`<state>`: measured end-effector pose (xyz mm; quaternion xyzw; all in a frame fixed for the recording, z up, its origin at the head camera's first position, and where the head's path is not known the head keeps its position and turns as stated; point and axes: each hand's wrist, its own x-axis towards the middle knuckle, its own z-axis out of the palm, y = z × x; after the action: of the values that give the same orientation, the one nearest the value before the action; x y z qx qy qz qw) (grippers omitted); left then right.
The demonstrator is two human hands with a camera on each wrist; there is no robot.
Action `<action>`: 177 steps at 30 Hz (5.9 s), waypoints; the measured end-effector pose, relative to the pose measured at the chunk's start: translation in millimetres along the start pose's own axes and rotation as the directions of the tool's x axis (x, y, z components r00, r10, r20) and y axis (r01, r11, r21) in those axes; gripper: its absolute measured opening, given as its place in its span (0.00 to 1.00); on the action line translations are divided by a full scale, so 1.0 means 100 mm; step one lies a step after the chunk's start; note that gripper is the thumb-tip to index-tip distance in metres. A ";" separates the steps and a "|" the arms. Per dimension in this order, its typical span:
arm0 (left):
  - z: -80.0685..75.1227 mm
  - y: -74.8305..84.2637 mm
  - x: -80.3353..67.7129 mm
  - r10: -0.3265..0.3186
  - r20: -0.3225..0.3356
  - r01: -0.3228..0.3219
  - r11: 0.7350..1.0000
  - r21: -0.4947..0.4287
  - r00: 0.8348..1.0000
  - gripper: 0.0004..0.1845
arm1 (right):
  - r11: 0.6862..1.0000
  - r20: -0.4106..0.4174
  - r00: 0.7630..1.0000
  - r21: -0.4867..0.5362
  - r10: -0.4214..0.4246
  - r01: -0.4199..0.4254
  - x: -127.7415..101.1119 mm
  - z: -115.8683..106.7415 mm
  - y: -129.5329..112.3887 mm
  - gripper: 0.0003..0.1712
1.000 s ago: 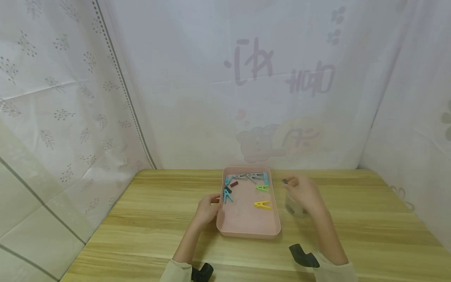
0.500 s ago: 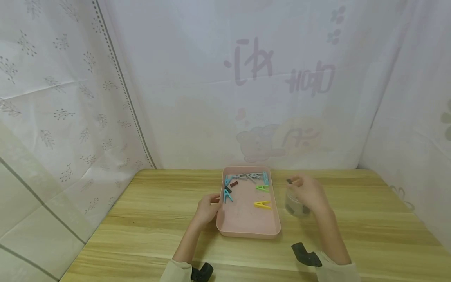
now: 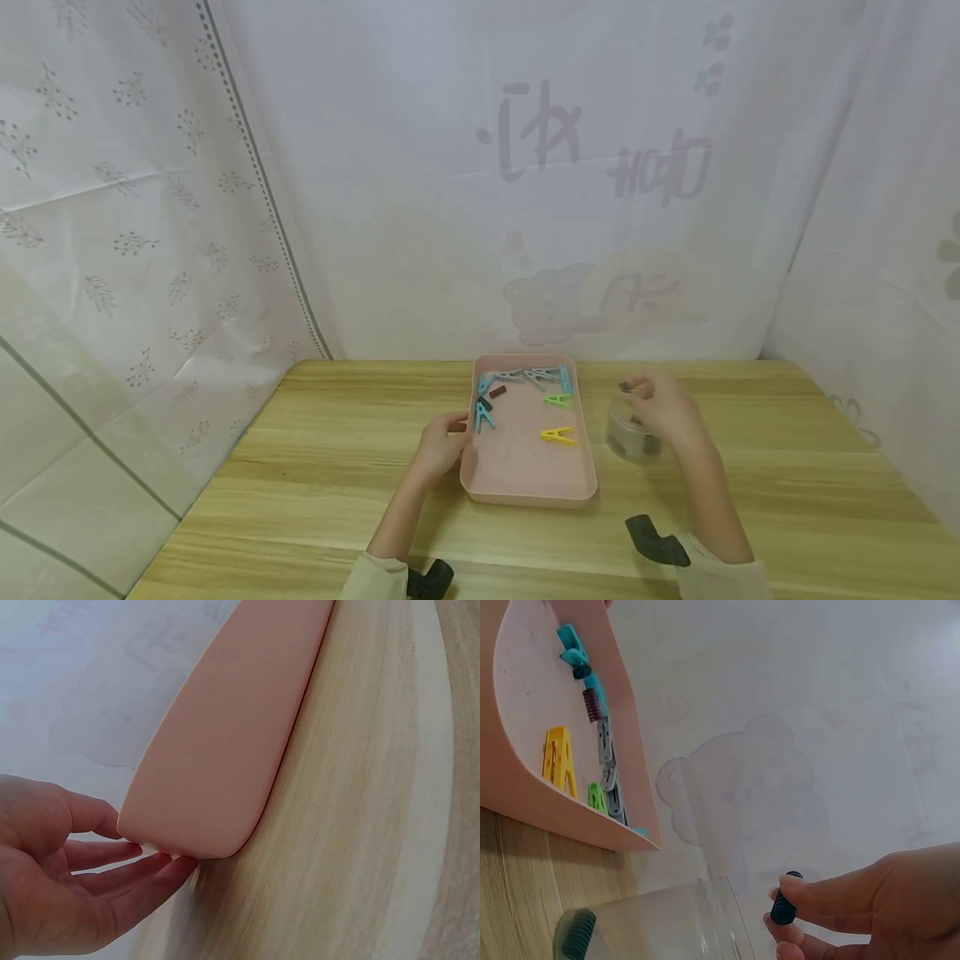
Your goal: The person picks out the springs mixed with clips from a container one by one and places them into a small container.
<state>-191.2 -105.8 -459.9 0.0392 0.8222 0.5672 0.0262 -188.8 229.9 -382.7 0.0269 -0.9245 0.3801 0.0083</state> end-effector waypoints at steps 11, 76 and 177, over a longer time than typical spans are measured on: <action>0.00 0.00 0.00 0.008 0.003 -0.008 1.000 0.004 1.000 0.23 | 0.999 0.007 1.000 -0.041 -0.008 0.008 0.01 -0.05 0.08 0.26; 0.00 -0.01 0.01 0.000 -0.011 0.000 1.000 0.012 1.000 0.22 | 0.990 0.029 0.998 -0.129 0.054 -0.050 0.02 -0.09 0.22 0.23; -0.01 -0.02 0.00 -0.011 0.008 0.011 1.000 0.005 1.000 0.23 | 0.992 -0.031 0.999 -0.125 -0.028 0.024 -0.06 0.02 -0.05 0.20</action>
<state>-191.1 -107.0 -461.7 0.0369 0.8237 0.5649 0.0324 -182.2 225.4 -380.4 0.0322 -0.9457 0.3219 0.0299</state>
